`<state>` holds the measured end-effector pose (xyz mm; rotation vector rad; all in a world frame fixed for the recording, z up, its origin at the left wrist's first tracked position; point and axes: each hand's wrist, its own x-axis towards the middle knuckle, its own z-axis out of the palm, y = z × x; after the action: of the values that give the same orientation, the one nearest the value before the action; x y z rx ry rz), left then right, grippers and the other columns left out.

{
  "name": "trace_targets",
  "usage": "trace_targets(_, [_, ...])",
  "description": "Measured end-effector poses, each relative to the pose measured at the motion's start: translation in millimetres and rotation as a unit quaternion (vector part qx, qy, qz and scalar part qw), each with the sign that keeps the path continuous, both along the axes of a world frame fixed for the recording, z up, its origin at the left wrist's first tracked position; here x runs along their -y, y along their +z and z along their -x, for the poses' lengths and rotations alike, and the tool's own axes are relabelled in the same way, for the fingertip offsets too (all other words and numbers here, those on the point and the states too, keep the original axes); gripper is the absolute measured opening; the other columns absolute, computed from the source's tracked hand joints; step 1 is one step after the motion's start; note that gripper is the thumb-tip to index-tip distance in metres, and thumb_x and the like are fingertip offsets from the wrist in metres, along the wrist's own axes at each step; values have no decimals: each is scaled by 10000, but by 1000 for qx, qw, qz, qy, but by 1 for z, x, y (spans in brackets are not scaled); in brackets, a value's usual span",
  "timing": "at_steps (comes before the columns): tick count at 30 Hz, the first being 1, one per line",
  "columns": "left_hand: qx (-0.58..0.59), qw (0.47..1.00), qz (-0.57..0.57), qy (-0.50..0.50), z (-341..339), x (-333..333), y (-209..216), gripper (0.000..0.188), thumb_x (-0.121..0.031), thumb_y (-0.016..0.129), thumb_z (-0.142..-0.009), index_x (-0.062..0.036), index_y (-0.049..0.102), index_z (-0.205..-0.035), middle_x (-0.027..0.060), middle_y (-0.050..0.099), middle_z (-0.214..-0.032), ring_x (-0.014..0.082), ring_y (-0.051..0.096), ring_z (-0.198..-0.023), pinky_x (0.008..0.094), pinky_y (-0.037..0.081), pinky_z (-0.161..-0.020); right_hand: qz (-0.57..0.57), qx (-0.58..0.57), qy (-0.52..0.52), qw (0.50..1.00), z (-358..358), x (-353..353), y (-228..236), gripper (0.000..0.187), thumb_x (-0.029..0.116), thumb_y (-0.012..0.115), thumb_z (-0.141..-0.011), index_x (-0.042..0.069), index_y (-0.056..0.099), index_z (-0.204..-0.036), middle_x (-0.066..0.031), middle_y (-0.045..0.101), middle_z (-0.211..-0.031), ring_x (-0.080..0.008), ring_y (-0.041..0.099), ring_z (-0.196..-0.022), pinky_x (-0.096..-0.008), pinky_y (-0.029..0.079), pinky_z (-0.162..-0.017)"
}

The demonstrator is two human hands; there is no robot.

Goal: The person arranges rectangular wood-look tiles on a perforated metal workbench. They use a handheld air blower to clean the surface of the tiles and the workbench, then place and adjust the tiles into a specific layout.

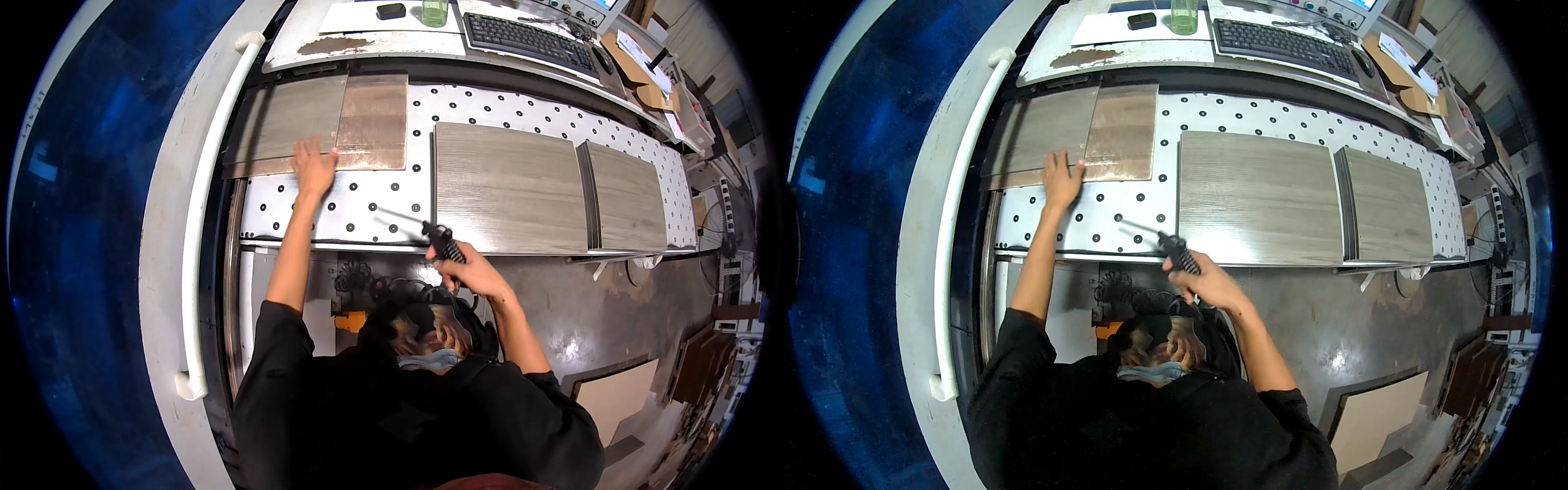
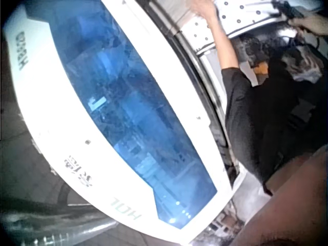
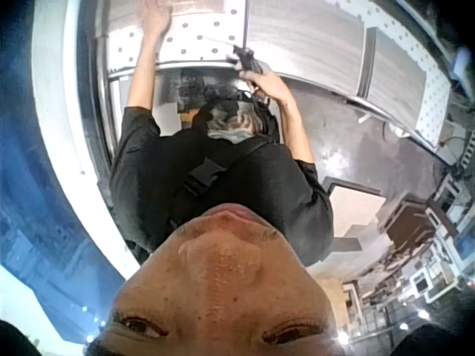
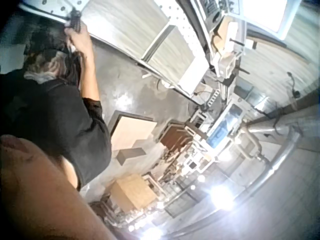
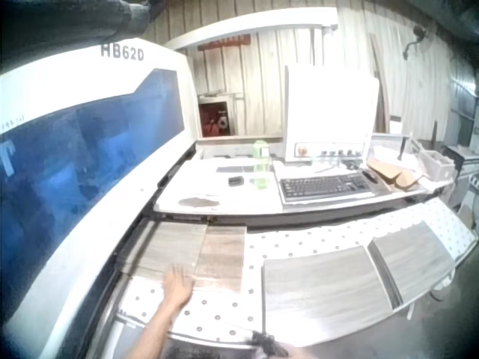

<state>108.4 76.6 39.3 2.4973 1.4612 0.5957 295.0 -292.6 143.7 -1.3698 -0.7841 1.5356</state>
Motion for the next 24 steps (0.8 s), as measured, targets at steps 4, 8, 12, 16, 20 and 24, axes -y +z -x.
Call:
trace_targets(4, [-32,998,-44,15,2,-10,-22,778,-602,504,-968,-75,401,-1531,287,283,-1591,442,214,-1502,608,162,-1205,-29,19,126,991,14,6,5,218,137,653,-941,41,601,-1129,1,587,-762,-78,509,-589,-250,427,-548])
trace_targets(8, [-52,998,-32,9,-4,17,-25,758,-605,484,-977,-111,400,-1546,264,268,-1610,416,207,-1512,643,137,-1196,-14,195,100,976,29,5,30,257,173,677,-925,57,608,-1144,-58,620,-856,-141,570,-721,-306,471,-677])
trace_targets(12, [-65,996,-54,19,-5,67,-29,740,-591,463,-992,-121,384,-1558,250,266,-1618,417,214,-1508,673,93,-1185,55,218,-83,971,21,-7,8,214,166,668,-908,58,618,-1086,-54,614,-842,-154,560,-770,-319,465,-744])
trace_targets(16, [-52,997,-51,-15,-2,127,-26,723,-566,477,-999,-124,378,-1562,259,273,-1611,426,212,-1507,674,77,-1183,71,241,-99,963,9,-19,3,208,173,670,-910,42,607,-1059,-66,620,-814,-164,569,-735,-317,467,-716])
trace_targets(20, [63,990,62,-107,10,185,6,737,-523,509,-1009,-60,349,-1560,268,307,-1590,440,239,-1495,612,135,-1199,42,225,-89,969,28,-30,15,233,148,661,-906,36,572,-1090,-111,653,-825,-214,640,-743,-365,490,-704])
trace_targets(24, [412,796,374,-239,17,239,46,815,-471,549,-1024,30,217,-1574,232,343,-1582,286,313,-1478,412,219,-1208,-32,346,-42,937,59,-54,7,400,87,607,-892,16,407,-1231,-237,641,-791,-435,677,-792,-503,525,-706])
